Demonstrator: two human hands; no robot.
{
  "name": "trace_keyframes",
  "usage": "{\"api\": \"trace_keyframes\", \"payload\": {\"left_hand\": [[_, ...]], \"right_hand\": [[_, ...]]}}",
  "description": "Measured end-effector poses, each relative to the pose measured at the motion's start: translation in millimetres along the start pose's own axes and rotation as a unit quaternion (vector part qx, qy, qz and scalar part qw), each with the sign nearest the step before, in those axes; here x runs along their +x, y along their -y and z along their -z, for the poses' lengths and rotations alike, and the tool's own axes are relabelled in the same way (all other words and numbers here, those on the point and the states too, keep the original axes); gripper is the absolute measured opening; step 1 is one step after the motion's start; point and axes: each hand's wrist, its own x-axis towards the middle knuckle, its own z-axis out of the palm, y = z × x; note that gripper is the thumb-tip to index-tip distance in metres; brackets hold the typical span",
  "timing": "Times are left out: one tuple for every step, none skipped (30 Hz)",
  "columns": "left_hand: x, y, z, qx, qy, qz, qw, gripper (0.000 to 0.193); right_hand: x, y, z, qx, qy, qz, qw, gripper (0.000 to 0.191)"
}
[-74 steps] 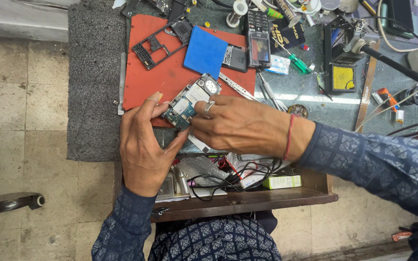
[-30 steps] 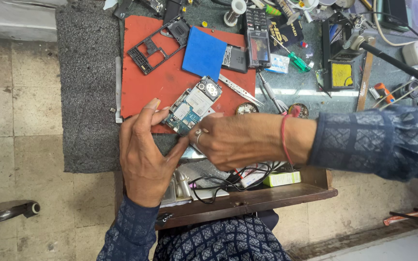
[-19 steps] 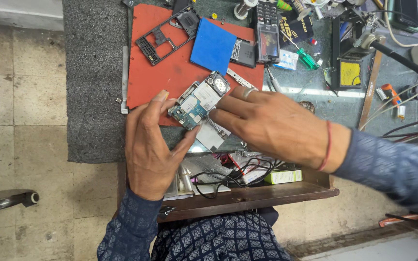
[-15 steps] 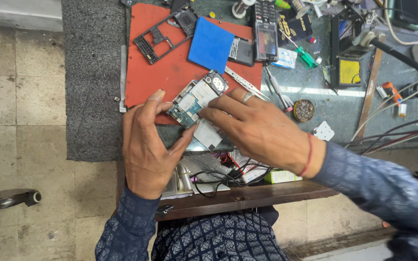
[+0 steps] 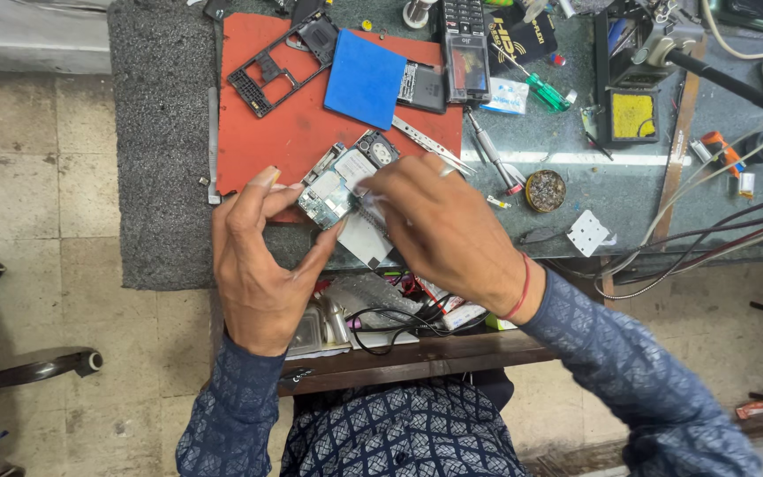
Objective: The person disassembles a mobile phone, removes the battery, and uses a soldering iron to work on the circuit board. They then reassemble the phone, insert the battery, and connect a charging cable to test the device.
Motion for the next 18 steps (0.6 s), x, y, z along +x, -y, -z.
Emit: {"api": "trace_keyframes", "payload": {"left_hand": [[-0.5,-0.9,-1.0,-0.004,0.0,0.001,1.0,0.082],[-1.1,-2.0,-1.9,-0.007,-0.001,0.003,1.0,0.081],[-1.8,-3.2,-2.8,-0.011,0.0,0.006,1.0,0.08],[-2.6,-4.6,-3.6,-0.017,0.0,0.012,1.0,0.08],[-3.5,-5.9,-4.5,-0.022,0.001,0.018,1.0,0.08],[-4.2,-7.3,-5.4,-0.029,0.002,0.025,0.999,0.079],[-4.8,-8.5,-6.4,-0.015,-0.001,0.02,1.0,0.079],[-5.5,-9.8,-7.5,-0.003,-0.005,0.015,1.0,0.079],[-6.2,-11.0,-8.7,0.009,-0.008,0.011,1.0,0.08],[-7.1,-12.1,-10.1,0.007,-0.01,0.014,1.0,0.079],[-8.2,-13.2,-11.4,0.006,-0.012,0.018,1.0,0.079],[-9.5,-14.1,-12.7,0.006,-0.015,0.022,1.0,0.079],[-10.9,-14.7,-13.9,-0.002,-0.019,0.028,0.999,0.08],[-12.3,-15.0,-15.0,-0.009,-0.022,0.033,0.999,0.081],[-13.5,-15.0,-16.0,-0.018,-0.026,0.039,0.999,0.081],[-14.6,-14.7,-17.0,-0.009,-0.034,0.022,0.999,0.081],[-15.5,-14.1,-18.0,0.0,-0.041,0.007,0.999,0.082],[-16.2,-13.3,-19.0,0.009,-0.048,-0.009,0.999,0.082]], "right_hand": [[-2.3,0.0,-0.3,0.011,-0.029,-0.023,0.999,0.038],[-4.2,-0.2,-1.0,0.058,-0.047,-0.093,0.993,0.036],[-6.2,-0.3,-2.1,0.104,-0.063,-0.163,0.979,0.035],[-8.3,-0.5,-3.1,0.151,-0.079,-0.231,0.958,0.033],[-10.2,-0.5,-4.5,0.154,-0.09,-0.226,0.958,0.034],[-12.3,-0.1,-6.0,0.158,-0.101,-0.221,0.957,0.035],[-14.5,-0.2,-6.6,0.16,-0.112,-0.216,0.957,0.035],[-16.3,0.2,-7.6,0.164,-0.115,-0.223,0.954,0.036],[-17.4,1.3,-9.6,0.167,-0.118,-0.229,0.952,0.036],[-18.1,2.0,-11.0,0.17,-0.12,-0.234,0.95,0.037],[-18.3,2.4,-11.5,0.174,-0.116,-0.236,0.949,0.037],[-18.3,2.9,-12.0,0.178,-0.112,-0.237,0.948,0.038],[-17.9,3.7,-12.6,0.182,-0.108,-0.238,0.948,0.038],[-17.7,5.1,-13.1,0.186,-0.109,-0.234,0.948,0.039],[-17.5,6.4,-13.4,0.189,-0.11,-0.231,0.948,0.039],[-17.4,7.8,-13.6,0.191,-0.111,-0.227,0.948,0.04],[-17.5,8.9,-13.8,0.195,-0.112,-0.226,0.948,0.04],[-17.8,10.1,-14.2,0.199,-0.114,-0.226,0.947,0.04]]}}
